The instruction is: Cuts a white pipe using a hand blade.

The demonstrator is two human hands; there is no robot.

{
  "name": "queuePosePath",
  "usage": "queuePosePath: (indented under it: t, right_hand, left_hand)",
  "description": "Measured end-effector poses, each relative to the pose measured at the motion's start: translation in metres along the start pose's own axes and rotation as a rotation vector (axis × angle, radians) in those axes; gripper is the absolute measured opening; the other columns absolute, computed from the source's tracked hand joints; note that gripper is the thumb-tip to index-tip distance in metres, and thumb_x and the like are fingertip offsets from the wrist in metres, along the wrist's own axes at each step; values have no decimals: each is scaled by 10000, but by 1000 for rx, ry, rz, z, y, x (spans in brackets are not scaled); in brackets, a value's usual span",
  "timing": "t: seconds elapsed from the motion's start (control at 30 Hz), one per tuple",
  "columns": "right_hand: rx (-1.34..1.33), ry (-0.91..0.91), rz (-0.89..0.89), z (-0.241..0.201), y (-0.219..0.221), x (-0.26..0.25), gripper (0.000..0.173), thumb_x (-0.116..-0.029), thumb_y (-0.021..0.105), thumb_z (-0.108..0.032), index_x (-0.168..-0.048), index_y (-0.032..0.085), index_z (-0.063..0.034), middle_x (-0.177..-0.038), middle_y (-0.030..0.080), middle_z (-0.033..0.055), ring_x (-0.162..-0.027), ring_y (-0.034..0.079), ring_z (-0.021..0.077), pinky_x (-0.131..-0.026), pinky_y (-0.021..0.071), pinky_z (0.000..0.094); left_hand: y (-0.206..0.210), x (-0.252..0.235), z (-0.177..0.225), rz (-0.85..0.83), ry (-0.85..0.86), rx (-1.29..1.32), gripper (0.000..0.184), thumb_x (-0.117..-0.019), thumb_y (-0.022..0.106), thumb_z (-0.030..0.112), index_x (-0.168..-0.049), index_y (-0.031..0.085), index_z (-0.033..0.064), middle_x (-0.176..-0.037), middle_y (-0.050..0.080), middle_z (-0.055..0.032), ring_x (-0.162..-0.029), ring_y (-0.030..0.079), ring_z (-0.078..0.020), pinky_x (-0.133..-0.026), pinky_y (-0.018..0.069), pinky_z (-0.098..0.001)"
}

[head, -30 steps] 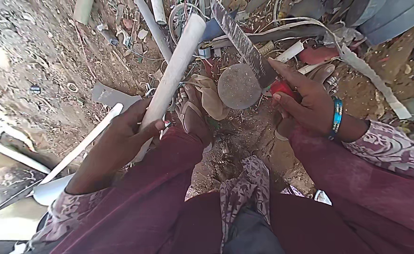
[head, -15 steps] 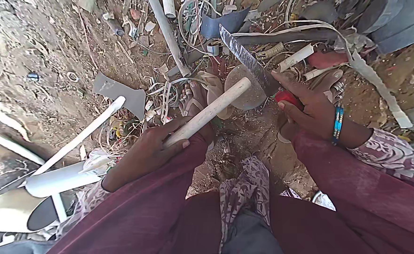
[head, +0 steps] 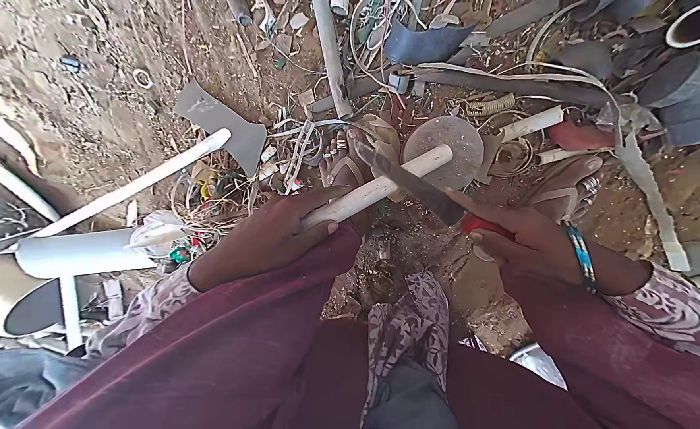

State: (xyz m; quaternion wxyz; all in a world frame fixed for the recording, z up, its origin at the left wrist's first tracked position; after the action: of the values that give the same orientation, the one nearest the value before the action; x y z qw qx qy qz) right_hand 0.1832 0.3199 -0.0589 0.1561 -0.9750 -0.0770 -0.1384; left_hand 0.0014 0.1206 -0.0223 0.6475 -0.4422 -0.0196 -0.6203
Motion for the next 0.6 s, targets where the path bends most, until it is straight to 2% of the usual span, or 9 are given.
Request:
queuePosePath:
  t: [0.07,0.17,0.2,0.27,0.33,0.37,0.47,0.5,0.6]
  right_hand:
    - [61,-12,23,-5,-2,-3,564,-1009,480,-187,-1563,424,-102,-685,586,15,-519,486,36,-503,451,216]
    - [186,176,94,5,-14,-5,584,-1046,458,-124,-1606,306,-59,-767,638,164,-561,563,248,-543,496,445]
    - [195,185,89,5,-15,-4,594,-1043,461,-119,-1611,295,-63,-732,619,149,-537,544,231,-522,485,428]
    - [119,81,19,-4,-5,-4,584,-1033,455,-177,-1599,342,-90,-681,585,60,-498,507,102,-488,482,296]
    - [36,-15,-44,-13,5,-5,552,-1043,441,-228,-1577,393,-98,-680,578,13,-520,495,29,-516,475,211]
    - [69,-25,-33,-15,3,-7,548,-1042,443,-224,-1572,402,-92,-694,592,24,-532,509,47,-528,486,225]
    - [210,134,80,-4,-11,-7,592,-1030,472,-106,-1597,317,-31,-754,651,181,-556,593,279,-554,525,470]
    - [246,171,100,-1,-14,-6,598,-1036,472,-95,-1603,295,-27,-749,650,195,-549,597,305,-555,527,501]
    - [228,24,77,-12,-6,-4,579,-1011,448,-159,-1574,380,-39,-673,598,88,-512,519,159,-502,474,339]
  left_hand:
    - [0,0,-1,-1,-10,28,486,-993,571,305,-1466,543,197,-1117,713,5,-877,653,-42,-780,543,-302]
    - [0,-1,-2,2,-31,51,480,-981,586,302,-1451,555,209,-1067,704,23,-827,630,-27,-746,530,-292]
    - [0,-1,-2,6,-32,63,473,-977,596,295,-1441,563,209,-1050,702,28,-812,626,-23,-733,530,-282]
    - [0,-2,-2,-4,-37,80,472,-976,599,284,-1440,562,208,-1076,701,34,-845,635,-20,-761,539,-276]
    - [0,-2,-2,-2,-48,87,469,-971,606,289,-1429,566,198,-1011,697,37,-793,620,-17,-721,528,-268]
    - [0,-2,-3,-3,-65,103,464,-969,613,286,-1422,570,194,-962,687,40,-750,601,-15,-690,515,-259]
    - [2,-1,-8,-16,-127,214,436,-964,631,248,-1391,575,183,-821,649,56,-631,560,-7,-595,489,-221]
    - [4,-1,-10,-21,-141,266,422,-968,628,232,-1383,578,176,-797,648,58,-609,565,-8,-574,491,-209]
    - [8,-3,-11,-48,-153,420,355,-1003,595,179,-1356,589,141,-748,644,56,-561,565,3,-510,470,-159]
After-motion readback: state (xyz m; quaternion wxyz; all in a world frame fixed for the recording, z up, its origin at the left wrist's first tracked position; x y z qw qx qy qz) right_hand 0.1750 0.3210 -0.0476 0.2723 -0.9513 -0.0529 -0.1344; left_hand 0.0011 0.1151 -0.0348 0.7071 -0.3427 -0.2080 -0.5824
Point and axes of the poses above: each hand's wrist, its own x-axis away from the middle knuckle, its own y-axis out of the palm, z = x × y, the point moved 9 cm from there along -x, towards the middle knuckle
